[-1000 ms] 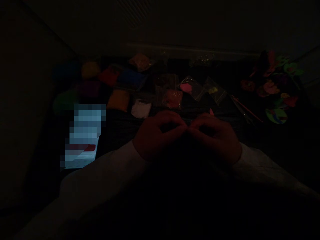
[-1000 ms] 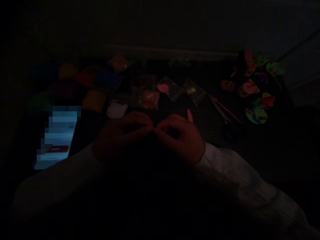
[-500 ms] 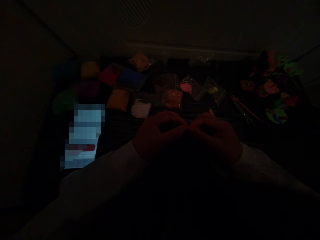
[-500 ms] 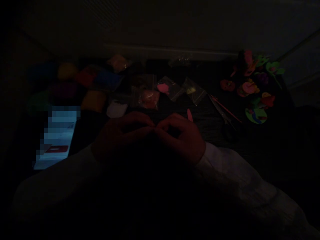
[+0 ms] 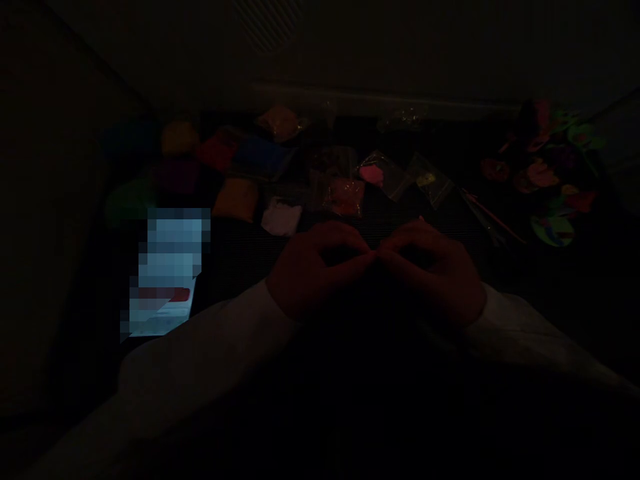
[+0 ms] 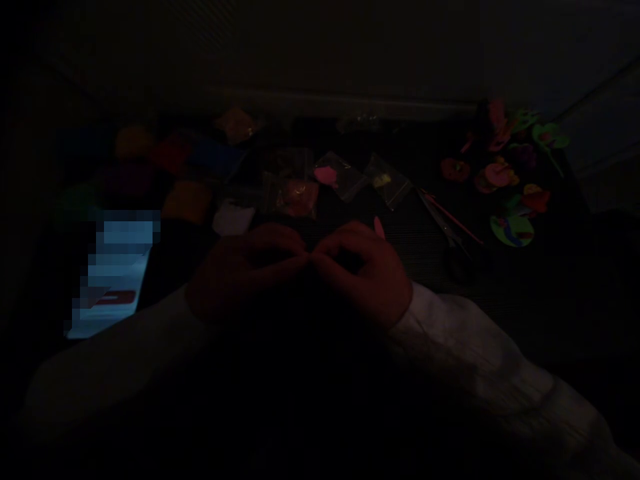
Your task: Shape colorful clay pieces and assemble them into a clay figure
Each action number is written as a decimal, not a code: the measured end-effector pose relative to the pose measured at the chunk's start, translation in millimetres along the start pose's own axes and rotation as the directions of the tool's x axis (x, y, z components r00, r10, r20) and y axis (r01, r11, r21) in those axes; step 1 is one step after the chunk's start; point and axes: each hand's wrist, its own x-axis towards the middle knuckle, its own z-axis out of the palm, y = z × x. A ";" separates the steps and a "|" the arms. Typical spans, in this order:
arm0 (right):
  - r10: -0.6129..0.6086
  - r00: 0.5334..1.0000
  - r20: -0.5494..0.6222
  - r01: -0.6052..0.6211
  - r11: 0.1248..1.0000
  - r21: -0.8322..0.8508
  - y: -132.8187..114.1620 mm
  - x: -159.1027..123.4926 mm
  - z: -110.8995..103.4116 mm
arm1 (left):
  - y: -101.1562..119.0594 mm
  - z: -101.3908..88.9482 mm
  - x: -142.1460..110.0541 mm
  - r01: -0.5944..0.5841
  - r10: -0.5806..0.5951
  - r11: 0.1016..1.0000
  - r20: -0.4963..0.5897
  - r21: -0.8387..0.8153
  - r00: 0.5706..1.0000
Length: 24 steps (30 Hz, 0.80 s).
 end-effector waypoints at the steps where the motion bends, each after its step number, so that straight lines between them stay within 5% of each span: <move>1: 0.000 1.000 0.005 0.000 1.000 -0.008 -0.3 0.1 -0.1 | -0.4 0.0 0.0 -0.012 0.012 1.000 -0.002 0.005 1.000; 6: 0.023 1.000 0.016 -0.023 0.999 -0.042 2.5 0.3 -3.4 | -4.9 -1.1 1.0 -0.058 0.060 0.995 -0.021 0.086 0.998; 11: 0.036 0.998 0.053 -0.021 0.964 -0.264 12.1 0.0 -5.1 | -12.8 -3.3 4.3 -0.145 0.190 0.928 -0.102 0.344 0.976; 17: 0.066 0.997 0.047 -0.042 0.915 -0.402 16.6 1.1 0.4 | -23.3 -1.4 7.4 -0.293 0.318 0.790 0.049 0.539 0.947; 24: 0.082 0.996 0.026 -0.062 0.894 -0.444 18.9 2.6 5.1 | -24.9 1.7 6.5 -0.348 0.345 0.753 0.115 0.558 0.931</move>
